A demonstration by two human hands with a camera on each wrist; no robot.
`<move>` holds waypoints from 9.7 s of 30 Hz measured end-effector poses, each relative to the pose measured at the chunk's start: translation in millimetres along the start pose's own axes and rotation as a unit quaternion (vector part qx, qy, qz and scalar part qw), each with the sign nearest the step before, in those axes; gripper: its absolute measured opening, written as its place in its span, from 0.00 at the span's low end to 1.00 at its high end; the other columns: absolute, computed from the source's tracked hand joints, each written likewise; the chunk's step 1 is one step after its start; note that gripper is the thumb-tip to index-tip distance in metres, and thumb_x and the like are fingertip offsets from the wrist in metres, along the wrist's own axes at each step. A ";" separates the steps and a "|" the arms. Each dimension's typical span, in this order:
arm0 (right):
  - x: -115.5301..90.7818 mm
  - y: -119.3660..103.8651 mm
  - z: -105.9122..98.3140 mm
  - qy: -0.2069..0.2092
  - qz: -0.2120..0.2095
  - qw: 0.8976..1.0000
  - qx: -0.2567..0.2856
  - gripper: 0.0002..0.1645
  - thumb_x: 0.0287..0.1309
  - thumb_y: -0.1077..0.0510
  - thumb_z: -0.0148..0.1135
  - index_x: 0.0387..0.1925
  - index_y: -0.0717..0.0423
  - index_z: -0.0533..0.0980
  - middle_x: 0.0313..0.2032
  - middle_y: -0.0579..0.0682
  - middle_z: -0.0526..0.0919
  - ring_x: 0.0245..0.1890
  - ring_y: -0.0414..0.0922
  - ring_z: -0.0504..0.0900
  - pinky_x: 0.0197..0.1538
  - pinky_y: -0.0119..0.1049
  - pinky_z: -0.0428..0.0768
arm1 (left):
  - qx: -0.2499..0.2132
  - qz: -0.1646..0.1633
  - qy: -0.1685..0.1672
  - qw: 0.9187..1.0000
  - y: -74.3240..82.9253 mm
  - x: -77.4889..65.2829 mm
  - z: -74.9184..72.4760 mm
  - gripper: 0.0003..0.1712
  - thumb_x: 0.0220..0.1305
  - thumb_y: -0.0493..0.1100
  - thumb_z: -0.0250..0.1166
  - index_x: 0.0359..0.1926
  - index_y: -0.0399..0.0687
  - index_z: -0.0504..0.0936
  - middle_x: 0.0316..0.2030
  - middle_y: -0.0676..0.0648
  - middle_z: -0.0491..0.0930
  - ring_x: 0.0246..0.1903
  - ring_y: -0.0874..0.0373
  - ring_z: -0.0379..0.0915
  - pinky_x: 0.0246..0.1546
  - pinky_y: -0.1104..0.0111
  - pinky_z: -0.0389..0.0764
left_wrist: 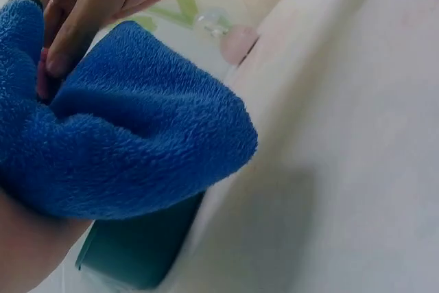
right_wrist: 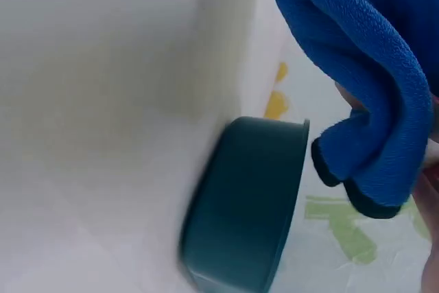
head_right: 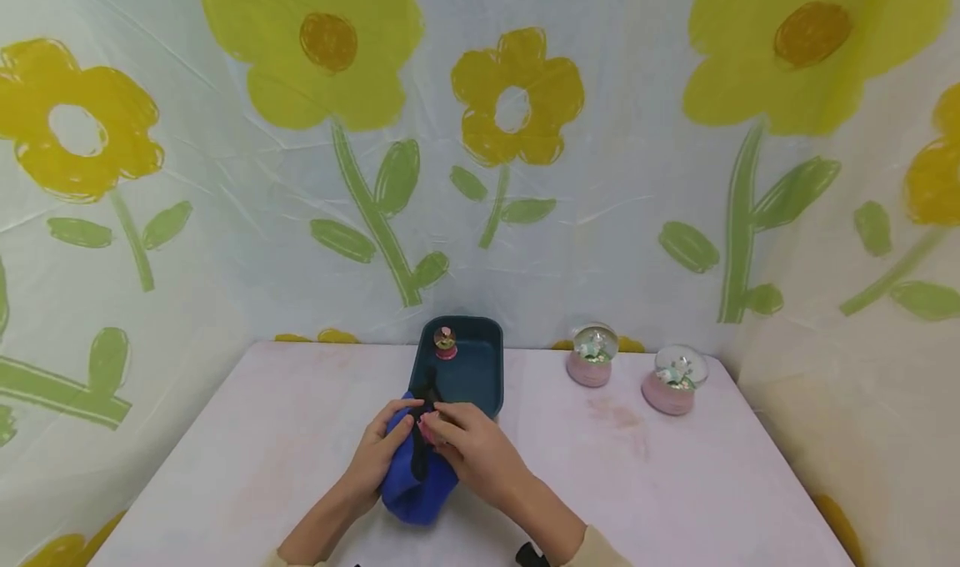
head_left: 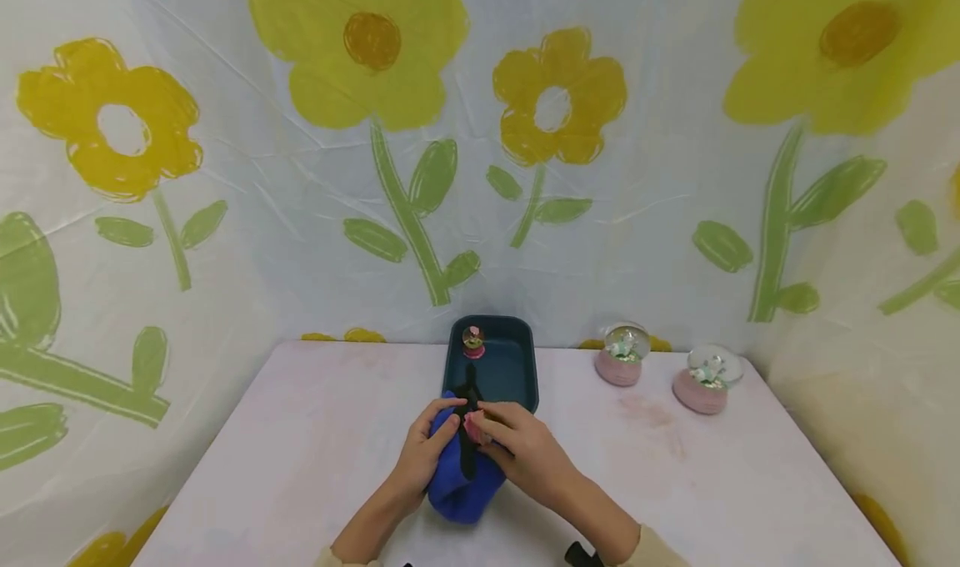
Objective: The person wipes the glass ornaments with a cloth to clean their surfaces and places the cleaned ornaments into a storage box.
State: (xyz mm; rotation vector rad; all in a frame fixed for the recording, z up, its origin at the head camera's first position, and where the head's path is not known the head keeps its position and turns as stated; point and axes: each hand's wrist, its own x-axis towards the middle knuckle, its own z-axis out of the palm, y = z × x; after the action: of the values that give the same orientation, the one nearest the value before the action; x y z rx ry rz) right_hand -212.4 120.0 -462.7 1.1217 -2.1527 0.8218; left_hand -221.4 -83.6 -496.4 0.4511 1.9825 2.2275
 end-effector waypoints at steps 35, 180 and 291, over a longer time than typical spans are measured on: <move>5.0 1.1 -6.4 -0.058 0.255 0.946 0.194 0.25 0.60 0.53 0.66 0.56 0.60 0.78 0.44 0.52 0.85 0.41 0.43 0.85 0.41 0.33 0.81 | 0.115 0.111 0.045 0.986 5.0 -0.3 14.1 0.15 0.70 0.34 0.57 0.55 0.44 0.76 0.51 0.43 0.75 0.49 0.48 0.72 0.47 0.62 0.77; -13.1 -22.0 3.6 0.062 0.196 0.976 -0.073 0.29 0.42 0.72 0.75 0.51 0.60 0.80 0.49 0.56 0.82 0.48 0.50 0.82 0.47 0.41 0.80 | 0.111 0.079 0.038 0.990 39.2 0.7 49.3 0.21 0.79 0.40 0.40 0.65 0.35 0.68 0.62 0.34 0.69 0.60 0.42 0.64 0.59 0.55 0.66; -12.3 9.7 2.1 -0.031 0.310 0.916 0.252 0.27 0.60 0.57 0.66 0.57 0.65 0.73 0.32 0.51 0.81 0.22 0.45 0.81 0.25 0.36 0.81 | 0.123 0.172 0.033 0.977 12.9 7.6 34.1 0.11 0.72 0.32 0.51 0.52 0.35 0.74 0.44 0.39 0.77 0.41 0.54 0.75 0.41 0.64 0.79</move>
State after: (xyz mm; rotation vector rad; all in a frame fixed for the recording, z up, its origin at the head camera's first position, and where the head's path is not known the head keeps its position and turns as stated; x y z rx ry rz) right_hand -215.1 129.0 -475.4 0.6639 -2.4557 1.7196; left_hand -216.9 -50.8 -479.4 0.8167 2.3866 2.2103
